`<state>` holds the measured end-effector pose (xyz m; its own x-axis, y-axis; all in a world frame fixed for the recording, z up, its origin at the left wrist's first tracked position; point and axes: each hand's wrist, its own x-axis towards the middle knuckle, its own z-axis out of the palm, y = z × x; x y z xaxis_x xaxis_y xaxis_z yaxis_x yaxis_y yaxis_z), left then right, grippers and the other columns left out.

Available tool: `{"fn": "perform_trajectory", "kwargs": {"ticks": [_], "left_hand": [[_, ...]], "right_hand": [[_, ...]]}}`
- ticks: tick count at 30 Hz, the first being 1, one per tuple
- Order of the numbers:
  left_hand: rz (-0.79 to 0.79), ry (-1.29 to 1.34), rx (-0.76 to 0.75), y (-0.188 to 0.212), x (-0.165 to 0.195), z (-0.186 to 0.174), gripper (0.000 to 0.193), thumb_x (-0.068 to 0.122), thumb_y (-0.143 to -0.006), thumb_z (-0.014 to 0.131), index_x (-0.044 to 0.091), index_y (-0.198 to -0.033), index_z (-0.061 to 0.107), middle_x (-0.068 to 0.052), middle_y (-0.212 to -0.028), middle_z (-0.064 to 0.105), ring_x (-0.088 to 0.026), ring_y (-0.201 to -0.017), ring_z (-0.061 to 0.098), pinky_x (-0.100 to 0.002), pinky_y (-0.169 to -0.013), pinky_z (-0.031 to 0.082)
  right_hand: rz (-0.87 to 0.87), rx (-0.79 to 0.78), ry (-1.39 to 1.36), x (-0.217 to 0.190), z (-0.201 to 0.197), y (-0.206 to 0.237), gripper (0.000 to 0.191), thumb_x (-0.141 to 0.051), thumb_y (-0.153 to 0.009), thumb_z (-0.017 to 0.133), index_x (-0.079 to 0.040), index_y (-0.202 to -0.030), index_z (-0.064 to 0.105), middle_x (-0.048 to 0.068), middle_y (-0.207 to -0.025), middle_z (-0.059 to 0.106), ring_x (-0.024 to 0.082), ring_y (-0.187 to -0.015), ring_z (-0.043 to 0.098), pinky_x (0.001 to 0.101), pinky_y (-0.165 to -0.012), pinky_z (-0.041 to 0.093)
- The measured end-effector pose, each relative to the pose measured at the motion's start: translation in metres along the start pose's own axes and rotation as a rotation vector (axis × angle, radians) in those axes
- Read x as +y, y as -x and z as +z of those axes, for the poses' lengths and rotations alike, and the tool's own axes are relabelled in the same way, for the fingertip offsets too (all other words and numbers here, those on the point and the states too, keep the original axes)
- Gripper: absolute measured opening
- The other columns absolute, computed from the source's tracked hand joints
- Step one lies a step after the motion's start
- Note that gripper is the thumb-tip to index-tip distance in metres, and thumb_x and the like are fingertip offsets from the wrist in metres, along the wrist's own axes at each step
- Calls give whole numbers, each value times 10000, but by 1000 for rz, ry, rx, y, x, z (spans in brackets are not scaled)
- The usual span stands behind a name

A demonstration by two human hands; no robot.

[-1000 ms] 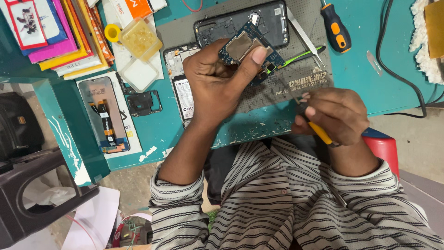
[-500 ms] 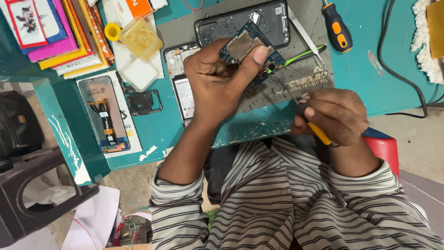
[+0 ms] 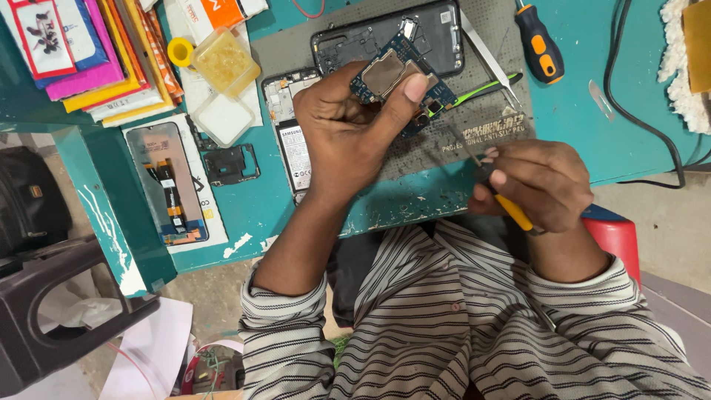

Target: The person sits at a repair bench and uses a soldering iron to work on a disassembled smartphone motherboard, holding the board in one hand while applying the iron and a soldering tool to its components. They set the board down, pick up other phone parts and tools, and continue soldering the board throughout the clip.

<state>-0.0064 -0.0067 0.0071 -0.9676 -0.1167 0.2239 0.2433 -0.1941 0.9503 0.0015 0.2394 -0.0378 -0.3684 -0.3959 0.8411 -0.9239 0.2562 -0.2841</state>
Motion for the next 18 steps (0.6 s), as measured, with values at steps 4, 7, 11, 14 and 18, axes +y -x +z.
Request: {"fn": "perform_trajectory", "kwargs": {"ticks": [4,7,11,14,18], "left_hand": [[8,-13,2,0,0,0,116,56,-1024,790,-34,-1086,750,-41,-847,756,-23,-714,666,-158,-609,503],[16,17,-2,0,-1,1,110,54,-1033,791,-39,-1068,744,-42,-873,758,-29,-747,676,-168,-642,527],[3,11,8,1,-1,0,99,44,-1031,793,-38,-1061,749,-39,-867,755,-23,-738,664,-161,-633,512],[-5,6,12,1,-1,0,104,44,-1025,792,-39,-1072,748,-41,-881,762,-22,-745,670,-160,-642,521],[5,9,16,1,-2,0,109,46,-1025,797,-39,-1074,748,-45,-891,765,-25,-754,672,-160,-646,520]], "right_hand": [[-11,11,-3,1,1,1,245,-48,-833,887,22,-900,662,138,-842,690,330,-837,732,412,-690,638],[22,7,11,-2,-2,2,265,-76,-836,890,20,-899,651,144,-855,688,339,-852,734,411,-704,642],[-4,-10,9,-1,-3,3,261,-57,-822,889,12,-881,645,135,-841,688,344,-830,729,414,-682,629],[-17,13,2,1,-1,3,250,-28,-829,878,18,-890,640,133,-849,687,330,-822,729,408,-681,640],[-24,22,3,1,1,3,231,-21,-824,873,18,-885,653,137,-843,682,328,-815,727,408,-679,641]]}}
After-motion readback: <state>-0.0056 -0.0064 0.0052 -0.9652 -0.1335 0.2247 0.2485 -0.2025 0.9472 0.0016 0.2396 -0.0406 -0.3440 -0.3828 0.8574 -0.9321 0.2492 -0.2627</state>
